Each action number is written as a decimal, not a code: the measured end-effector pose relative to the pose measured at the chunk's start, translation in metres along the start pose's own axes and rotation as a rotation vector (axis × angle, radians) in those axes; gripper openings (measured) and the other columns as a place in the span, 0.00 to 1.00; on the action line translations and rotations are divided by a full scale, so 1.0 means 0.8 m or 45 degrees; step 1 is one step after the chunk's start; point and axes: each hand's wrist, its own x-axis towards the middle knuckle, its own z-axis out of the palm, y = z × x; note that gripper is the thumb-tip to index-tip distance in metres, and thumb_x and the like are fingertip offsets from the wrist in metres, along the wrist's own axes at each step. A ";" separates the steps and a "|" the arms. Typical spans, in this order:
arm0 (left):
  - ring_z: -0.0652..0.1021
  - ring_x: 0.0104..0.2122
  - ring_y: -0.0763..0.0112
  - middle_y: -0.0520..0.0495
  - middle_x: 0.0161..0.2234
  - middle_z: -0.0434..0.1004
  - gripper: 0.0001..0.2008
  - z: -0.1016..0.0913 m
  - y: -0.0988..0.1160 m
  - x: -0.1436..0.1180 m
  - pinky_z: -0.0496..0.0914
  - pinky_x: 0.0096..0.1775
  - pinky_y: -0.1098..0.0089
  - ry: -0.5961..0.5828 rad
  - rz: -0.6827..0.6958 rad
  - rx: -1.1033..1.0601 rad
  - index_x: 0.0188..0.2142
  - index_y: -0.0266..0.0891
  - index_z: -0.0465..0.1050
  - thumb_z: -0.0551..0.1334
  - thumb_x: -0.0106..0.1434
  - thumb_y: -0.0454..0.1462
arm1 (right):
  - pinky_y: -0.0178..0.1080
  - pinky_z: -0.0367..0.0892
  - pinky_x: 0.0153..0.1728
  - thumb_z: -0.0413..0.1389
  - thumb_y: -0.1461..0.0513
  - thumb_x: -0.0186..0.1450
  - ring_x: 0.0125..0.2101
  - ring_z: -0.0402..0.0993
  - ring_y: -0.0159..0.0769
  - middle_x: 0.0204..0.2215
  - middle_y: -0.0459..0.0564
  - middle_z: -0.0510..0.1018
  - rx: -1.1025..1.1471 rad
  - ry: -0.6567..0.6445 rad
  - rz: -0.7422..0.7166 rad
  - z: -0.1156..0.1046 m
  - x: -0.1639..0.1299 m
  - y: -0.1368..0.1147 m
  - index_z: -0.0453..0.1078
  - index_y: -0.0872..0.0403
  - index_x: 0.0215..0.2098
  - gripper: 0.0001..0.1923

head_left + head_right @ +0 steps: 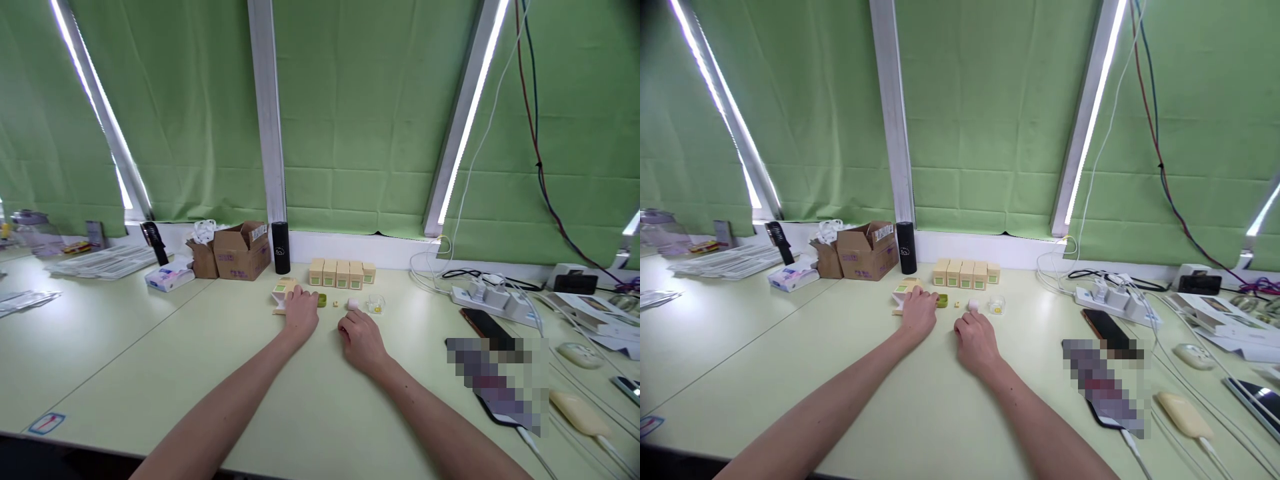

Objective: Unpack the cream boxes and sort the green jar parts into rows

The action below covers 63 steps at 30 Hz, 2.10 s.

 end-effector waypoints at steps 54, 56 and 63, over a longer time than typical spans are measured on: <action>0.77 0.44 0.55 0.40 0.41 0.81 0.10 -0.023 0.035 -0.062 0.69 0.43 0.58 -0.259 0.454 -0.280 0.37 0.40 0.78 0.57 0.68 0.34 | 0.44 0.67 0.44 0.56 0.66 0.67 0.54 0.70 0.49 0.49 0.58 0.76 -0.244 -0.366 0.705 -0.004 0.151 0.204 0.66 0.52 0.53 0.16; 0.77 0.44 0.55 0.40 0.41 0.81 0.10 -0.022 0.034 -0.062 0.69 0.44 0.58 -0.253 0.451 -0.294 0.37 0.40 0.78 0.57 0.68 0.34 | 0.42 0.66 0.40 0.54 0.65 0.69 0.49 0.73 0.47 0.50 0.58 0.74 -0.220 -0.316 0.752 -0.012 0.147 0.203 0.65 0.52 0.54 0.15; 0.77 0.43 0.56 0.40 0.41 0.81 0.10 -0.018 0.035 -0.061 0.70 0.45 0.58 -0.220 0.435 -0.329 0.37 0.40 0.78 0.56 0.68 0.34 | 0.41 0.66 0.40 0.50 0.62 0.70 0.52 0.71 0.46 0.57 0.58 0.66 -0.160 0.016 0.815 -0.072 0.143 0.180 0.54 0.49 0.62 0.23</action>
